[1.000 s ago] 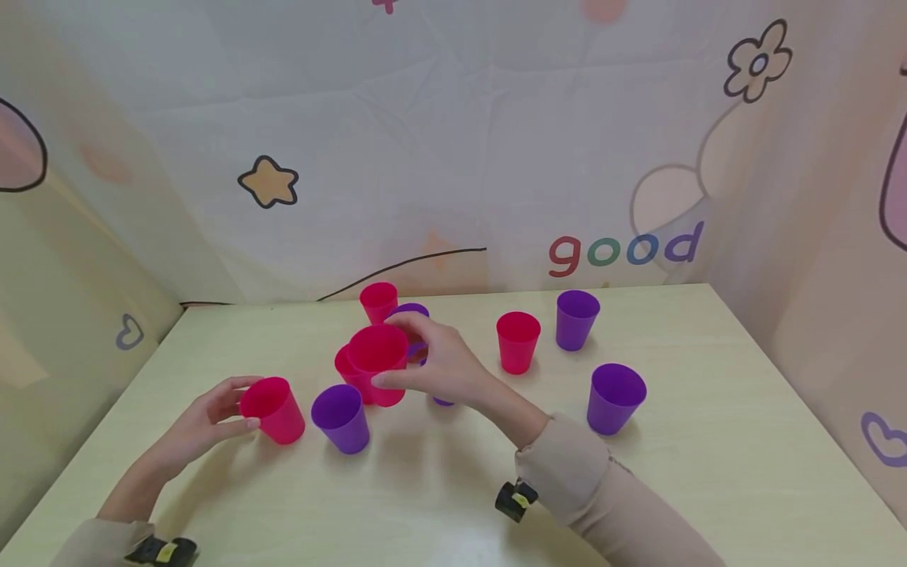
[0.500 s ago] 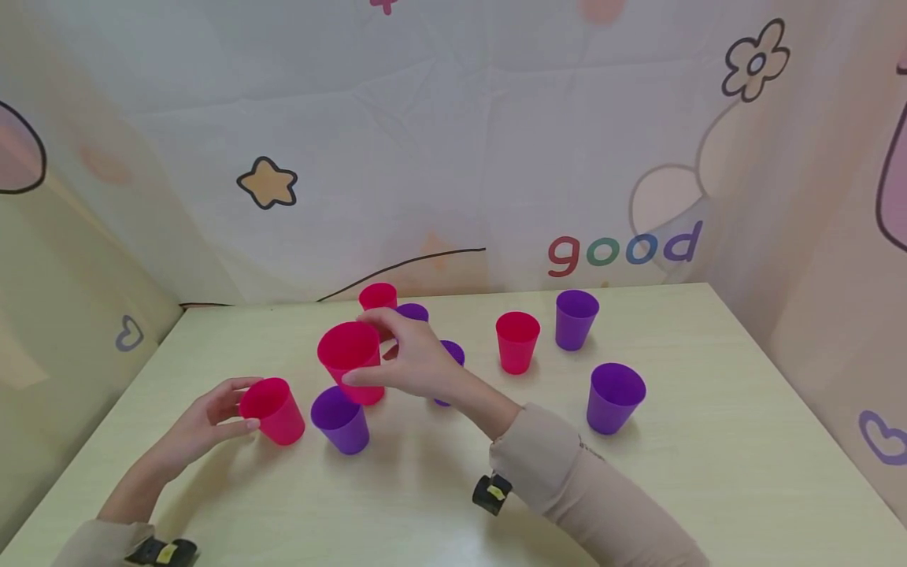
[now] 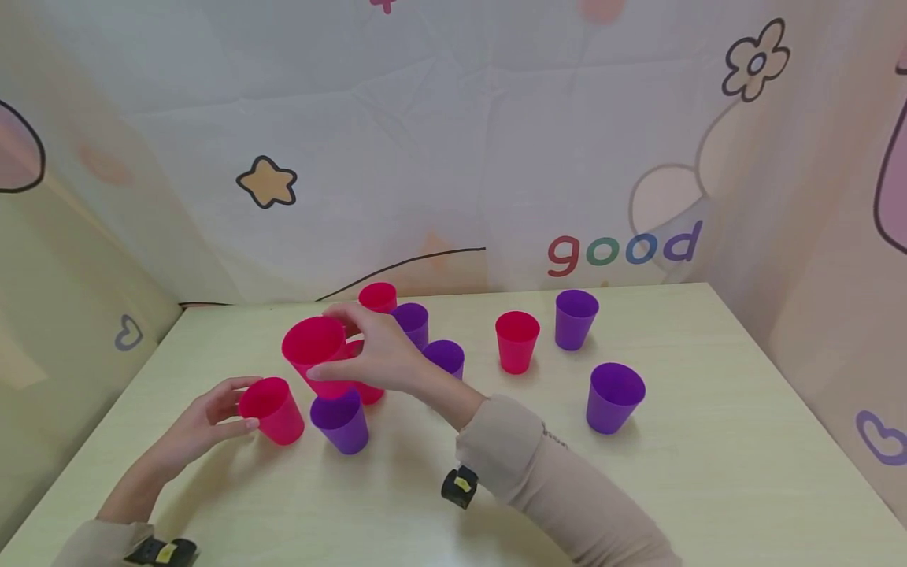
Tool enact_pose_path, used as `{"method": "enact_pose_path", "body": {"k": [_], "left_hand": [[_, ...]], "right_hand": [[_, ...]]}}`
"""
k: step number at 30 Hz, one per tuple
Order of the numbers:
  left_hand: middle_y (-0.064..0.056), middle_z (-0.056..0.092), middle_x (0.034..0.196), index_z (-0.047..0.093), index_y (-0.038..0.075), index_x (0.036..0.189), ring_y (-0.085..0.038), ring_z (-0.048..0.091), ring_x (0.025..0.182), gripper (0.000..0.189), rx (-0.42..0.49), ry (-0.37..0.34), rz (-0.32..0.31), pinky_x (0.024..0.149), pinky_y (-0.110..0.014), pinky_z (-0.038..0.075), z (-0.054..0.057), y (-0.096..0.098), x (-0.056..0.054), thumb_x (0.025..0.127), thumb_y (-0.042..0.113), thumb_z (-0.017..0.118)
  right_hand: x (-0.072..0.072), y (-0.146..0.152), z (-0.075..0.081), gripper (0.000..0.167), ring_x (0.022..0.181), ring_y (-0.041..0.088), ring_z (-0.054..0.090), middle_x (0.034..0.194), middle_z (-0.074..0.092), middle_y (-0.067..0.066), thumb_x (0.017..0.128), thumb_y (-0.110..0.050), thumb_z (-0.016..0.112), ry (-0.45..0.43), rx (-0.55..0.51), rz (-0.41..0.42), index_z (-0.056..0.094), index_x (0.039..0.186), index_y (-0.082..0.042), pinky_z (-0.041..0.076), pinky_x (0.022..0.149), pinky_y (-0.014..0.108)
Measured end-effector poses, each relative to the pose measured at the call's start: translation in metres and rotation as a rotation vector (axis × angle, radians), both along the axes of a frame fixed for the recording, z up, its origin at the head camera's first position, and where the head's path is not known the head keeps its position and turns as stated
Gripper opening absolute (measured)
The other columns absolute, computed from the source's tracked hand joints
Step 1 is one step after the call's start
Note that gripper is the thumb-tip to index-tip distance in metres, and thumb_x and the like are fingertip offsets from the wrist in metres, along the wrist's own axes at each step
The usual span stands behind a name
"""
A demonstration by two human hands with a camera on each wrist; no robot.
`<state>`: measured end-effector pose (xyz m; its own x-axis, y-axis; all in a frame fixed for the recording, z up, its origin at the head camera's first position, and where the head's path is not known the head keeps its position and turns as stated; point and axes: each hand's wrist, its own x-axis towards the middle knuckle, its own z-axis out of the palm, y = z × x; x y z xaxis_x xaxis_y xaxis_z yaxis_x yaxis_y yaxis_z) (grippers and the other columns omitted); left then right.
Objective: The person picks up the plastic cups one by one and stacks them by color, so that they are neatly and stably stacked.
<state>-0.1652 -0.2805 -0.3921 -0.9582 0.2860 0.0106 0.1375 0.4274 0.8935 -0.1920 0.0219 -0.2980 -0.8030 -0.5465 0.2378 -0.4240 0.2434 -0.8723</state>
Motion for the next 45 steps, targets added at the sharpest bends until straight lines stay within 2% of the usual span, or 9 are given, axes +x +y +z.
{"method": "enact_pose_path", "body": {"k": [7,16,23,31,38,45], "left_hand": [[-0.021,0.051,0.119,0.04,0.004,0.13,-0.035,0.049,0.105,0.055,0.0,-0.008,-0.001,0.075,-0.037,0.049,0.001,0.0,0.0,0.082,0.013,0.066],[-0.021,0.051,0.118,0.04,0.004,0.13,-0.034,0.05,0.103,0.055,-0.001,-0.007,-0.004,0.074,-0.037,0.05,0.002,0.0,0.0,0.082,0.012,0.067],[-0.021,0.049,0.12,0.039,0.005,0.131,-0.036,0.049,0.104,0.056,0.001,0.001,-0.011,0.074,-0.036,0.051,0.002,0.0,0.0,0.082,0.013,0.066],[-0.023,0.047,0.122,0.038,0.005,0.13,-0.038,0.048,0.107,0.059,-0.005,-0.021,0.006,0.075,-0.034,0.051,0.001,-0.001,0.0,0.081,0.013,0.068],[-0.022,0.047,0.123,0.037,0.006,0.131,-0.038,0.047,0.107,0.059,0.025,-0.013,-0.017,0.074,-0.035,0.052,0.0,-0.001,0.0,0.081,0.01,0.067],[-0.021,0.047,0.123,0.035,0.007,0.135,-0.037,0.049,0.106,0.061,0.032,0.008,-0.035,0.075,-0.034,0.052,-0.002,-0.003,-0.002,0.083,0.009,0.066]], "right_hand": [[-0.003,-0.015,0.002,0.067,0.098,0.014,0.055,0.109,0.056,-0.001,0.071,-0.022,0.077,-0.007,-0.015,0.015,0.045,0.128,-0.01,0.051,0.073,0.023],[-0.007,-0.038,0.001,0.066,0.098,0.01,0.052,0.11,0.056,-0.003,0.07,-0.024,0.078,0.023,0.016,0.001,0.047,0.128,-0.011,0.049,0.072,0.021],[-0.01,-0.056,-0.004,0.065,0.097,0.007,0.051,0.107,0.058,-0.005,0.072,-0.027,0.077,0.042,0.044,0.029,0.047,0.127,-0.01,0.048,0.07,0.018],[-0.011,-0.071,-0.006,0.064,0.096,0.006,0.051,0.107,0.057,-0.005,0.073,-0.026,0.076,0.057,0.07,0.042,0.047,0.127,-0.009,0.047,0.069,0.016],[-0.013,-0.084,-0.011,0.063,0.094,0.004,0.05,0.106,0.057,-0.004,0.072,-0.024,0.077,0.039,0.06,0.065,0.047,0.126,-0.009,0.047,0.068,0.016],[-0.014,-0.092,-0.013,0.063,0.096,0.006,0.05,0.108,0.057,-0.002,0.073,-0.024,0.076,0.059,0.084,0.066,0.046,0.127,-0.009,0.046,0.067,0.013]]}}
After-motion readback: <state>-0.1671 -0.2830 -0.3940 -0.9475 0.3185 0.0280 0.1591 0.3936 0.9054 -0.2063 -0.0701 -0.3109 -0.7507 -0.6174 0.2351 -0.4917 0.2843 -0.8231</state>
